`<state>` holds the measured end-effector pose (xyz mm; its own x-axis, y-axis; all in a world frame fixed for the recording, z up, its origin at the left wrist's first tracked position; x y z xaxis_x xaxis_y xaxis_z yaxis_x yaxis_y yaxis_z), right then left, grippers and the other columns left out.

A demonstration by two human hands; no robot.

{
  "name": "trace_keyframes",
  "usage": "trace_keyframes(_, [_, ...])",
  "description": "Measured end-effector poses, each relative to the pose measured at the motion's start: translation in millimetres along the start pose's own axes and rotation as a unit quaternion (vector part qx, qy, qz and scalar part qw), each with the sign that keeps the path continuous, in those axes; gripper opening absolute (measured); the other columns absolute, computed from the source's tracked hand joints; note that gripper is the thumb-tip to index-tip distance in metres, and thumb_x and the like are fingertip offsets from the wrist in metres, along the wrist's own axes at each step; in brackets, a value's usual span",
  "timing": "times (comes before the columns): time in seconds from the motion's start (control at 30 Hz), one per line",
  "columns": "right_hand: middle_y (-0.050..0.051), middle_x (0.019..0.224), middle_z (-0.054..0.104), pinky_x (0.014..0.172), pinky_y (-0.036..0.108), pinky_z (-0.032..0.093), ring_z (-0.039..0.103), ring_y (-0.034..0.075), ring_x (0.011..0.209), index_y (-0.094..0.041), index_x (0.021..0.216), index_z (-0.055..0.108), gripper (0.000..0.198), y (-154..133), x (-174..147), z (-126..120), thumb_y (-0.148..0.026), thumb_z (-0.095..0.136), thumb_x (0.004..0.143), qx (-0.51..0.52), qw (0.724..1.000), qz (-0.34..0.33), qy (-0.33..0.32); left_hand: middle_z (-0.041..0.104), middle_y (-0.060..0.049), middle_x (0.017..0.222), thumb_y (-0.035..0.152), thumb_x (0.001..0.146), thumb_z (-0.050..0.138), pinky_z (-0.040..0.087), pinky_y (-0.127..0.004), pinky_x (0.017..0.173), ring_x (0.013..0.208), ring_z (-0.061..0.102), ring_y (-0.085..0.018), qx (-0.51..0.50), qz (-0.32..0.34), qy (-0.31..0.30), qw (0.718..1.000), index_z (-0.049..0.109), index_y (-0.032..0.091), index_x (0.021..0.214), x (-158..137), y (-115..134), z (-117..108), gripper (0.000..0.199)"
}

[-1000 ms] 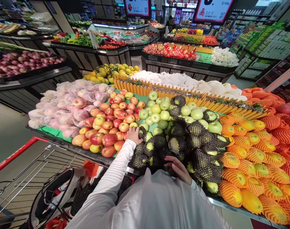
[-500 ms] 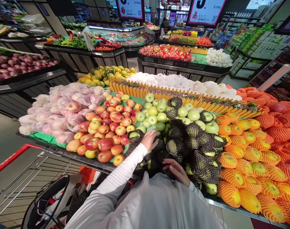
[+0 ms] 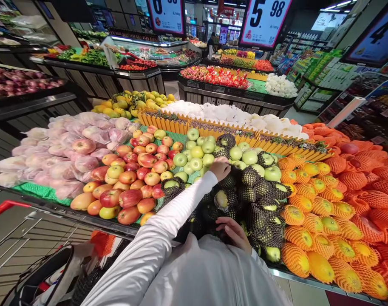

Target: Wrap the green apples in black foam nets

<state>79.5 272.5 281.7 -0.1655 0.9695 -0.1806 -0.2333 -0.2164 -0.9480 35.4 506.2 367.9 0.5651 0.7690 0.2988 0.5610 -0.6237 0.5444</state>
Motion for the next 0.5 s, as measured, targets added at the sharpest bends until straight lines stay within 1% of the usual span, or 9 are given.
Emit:
trace_keyframes(0.07, [0.008,0.107,0.07,0.067,0.029,0.05,0.066,0.02,0.087,-0.025,0.108,0.07,0.035,-3.2,0.5,-7.5,-0.05,0.068,0.083,0.023,0.999,-0.007,0.033,0.071,-0.01,0.107,0.027,0.093,0.046,0.044,-0.043,0.099,0.108,0.06,-0.024,-0.037,0.017,0.067,0.997,0.073,0.018,0.085,-21.9,9.3,-26.0,0.03])
trace_keyframes(0.13, [0.008,0.104,0.071,0.066,0.028,0.051,0.066,0.019,0.085,-0.024,0.105,0.071,0.035,-7.1,3.2,-11.5,-0.049,0.069,0.082,0.061,0.996,-0.012,0.06,0.07,-0.011,0.102,0.031,0.093,0.048,0.048,-0.039,0.092,0.099,0.063,-0.022,-0.133,0.05,0.151,0.978,0.073,0.017,0.084,-51.6,21.7,-53.9,0.029])
trace_keyframes(0.17, [0.008,0.104,0.071,0.066,0.028,0.052,0.067,0.019,0.085,-0.025,0.107,0.071,0.038,-9.1,5.6,-11.6,-0.052,0.069,0.081,0.088,0.994,-0.013,0.066,0.07,-0.012,0.1,0.032,0.093,0.05,0.049,-0.036,0.089,0.095,0.064,-0.021,-0.188,0.069,0.161,0.966,0.073,0.016,0.084,-66.1,28.4,-62.2,0.029])
trace_keyframes(0.2, [0.008,0.107,0.072,0.067,0.03,0.053,0.068,0.02,0.087,-0.026,0.11,0.07,0.044,-11.0,8.6,-11.4,-0.057,0.068,0.079,0.119,0.99,-0.015,0.069,0.07,-0.012,0.098,0.034,0.093,0.051,0.05,-0.034,0.085,0.092,0.065,-0.02,-0.241,0.089,0.137,0.957,0.073,0.016,0.082,-78.5,36.0,-64.9,0.03])
trace_keyframes(0.23, [0.008,0.11,0.072,0.067,0.032,0.055,0.069,0.022,0.089,-0.028,0.111,0.069,0.05,-12.8,12.0,-11.9,-0.065,0.065,0.078,0.146,0.986,-0.02,0.076,0.071,-0.012,0.097,0.035,0.093,0.051,0.051,-0.033,0.082,0.09,0.066,-0.02,-0.285,0.108,0.082,0.949,0.073,0.016,0.081,-88.9,44.5,-62.1,0.031])
trace_keyframes(0.3, [0.008,0.112,0.072,0.068,0.037,0.058,0.07,0.026,0.092,-0.029,0.108,0.07,0.056,-14.0,18.8,-17.3,-0.073,0.061,0.075,0.174,0.978,-0.033,0.107,0.072,-0.012,0.092,0.038,0.092,0.052,0.051,-0.03,0.077,0.084,0.068,-0.019,-0.343,0.142,-0.067,0.926,0.072,0.016,0.076,-105.8,59.8,-47.6,0.034])
trace_keyframes(0.37, [0.005,0.104,0.075,0.07,0.039,0.059,0.071,0.025,0.09,-0.03,0.099,0.072,0.043,-12.4,23.7,-29.4,-0.064,0.07,0.073,0.161,0.972,-0.055,0.162,0.073,-0.011,0.09,0.039,0.091,0.054,0.052,-0.03,0.077,0.081,0.069,-0.019,-0.361,0.154,-0.154,0.907,0.068,0.016,0.068,-113.5,60.9,-36.4,0.036])
trace_keyframes(0.43, [0.001,0.093,0.077,0.076,0.037,0.058,0.07,0.021,0.085,-0.029,0.09,0.073,0.029,-9.5,25.2,-43.9,-0.047,0.08,0.068,0.132,0.964,-0.082,0.217,0.073,-0.011,0.094,0.037,0.091,0.053,0.052,-0.033,0.083,0.088,0.068,-0.02,-0.326,0.117,-0.107,0.932,0.062,0.017,0.065,-103.6,37.8,-37.0,0.035])
trace_keyframes(0.5, [0.001,0.086,0.077,0.081,0.036,0.057,0.07,0.02,0.082,-0.027,0.085,0.074,0.026,-7.4,23.8,-55.6,-0.037,0.084,0.064,0.096,0.957,-0.107,0.25,0.07,-0.011,0.108,0.03,0.09,0.054,0.048,-0.04,0.096,0.104,0.064,-0.024,-0.21,0.02,0.013,0.977,0.063,0.018,0.076,-86.0,-5.6,-46.1,0.021])
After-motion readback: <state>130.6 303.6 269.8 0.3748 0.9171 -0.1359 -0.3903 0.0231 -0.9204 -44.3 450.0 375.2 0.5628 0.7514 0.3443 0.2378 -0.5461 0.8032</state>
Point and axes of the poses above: each hand's wrist, its own x-axis towards the middle knuckle, its own z-axis out of the palm, y = z × x, the point moved 7 cm from there along x, towards the middle knuckle
